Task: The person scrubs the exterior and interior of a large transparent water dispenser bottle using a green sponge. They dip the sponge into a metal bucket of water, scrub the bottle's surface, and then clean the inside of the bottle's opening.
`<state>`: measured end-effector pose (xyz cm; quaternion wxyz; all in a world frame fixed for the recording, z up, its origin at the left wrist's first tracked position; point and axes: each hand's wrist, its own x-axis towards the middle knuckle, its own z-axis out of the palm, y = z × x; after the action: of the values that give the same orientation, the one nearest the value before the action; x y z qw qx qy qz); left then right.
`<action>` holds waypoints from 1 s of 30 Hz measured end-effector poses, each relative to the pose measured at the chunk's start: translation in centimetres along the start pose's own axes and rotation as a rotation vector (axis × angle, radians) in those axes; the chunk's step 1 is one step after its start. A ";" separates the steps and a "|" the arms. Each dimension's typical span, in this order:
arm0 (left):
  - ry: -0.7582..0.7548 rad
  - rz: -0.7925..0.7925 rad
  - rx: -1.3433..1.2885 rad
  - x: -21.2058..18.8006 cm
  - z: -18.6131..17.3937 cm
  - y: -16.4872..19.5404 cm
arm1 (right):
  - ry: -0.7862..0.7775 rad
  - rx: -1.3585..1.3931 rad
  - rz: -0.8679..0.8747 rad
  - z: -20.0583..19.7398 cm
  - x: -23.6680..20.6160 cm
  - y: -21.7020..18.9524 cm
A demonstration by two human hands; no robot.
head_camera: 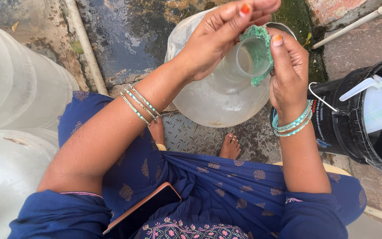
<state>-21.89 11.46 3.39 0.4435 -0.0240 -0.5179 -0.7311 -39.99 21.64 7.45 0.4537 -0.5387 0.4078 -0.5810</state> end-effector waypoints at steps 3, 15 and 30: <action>0.024 -0.019 -0.064 0.2 -0.3 -0.6 | -0.023 -0.010 -0.002 0.5 0.1 -0.9; -0.177 0.006 0.600 -0.5 3.2 -0.5 | -0.174 -0.614 -0.071 -0.8 -0.8 -6.8; -0.175 -0.135 0.623 -0.3 4.3 -0.8 | -0.403 -0.903 -0.040 -4.3 -0.2 -6.0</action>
<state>-24.08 15.06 4.62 0.3339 0.0843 -0.7533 -0.5603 -44.82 23.36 12.84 0.2334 -0.7910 0.5125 -0.2390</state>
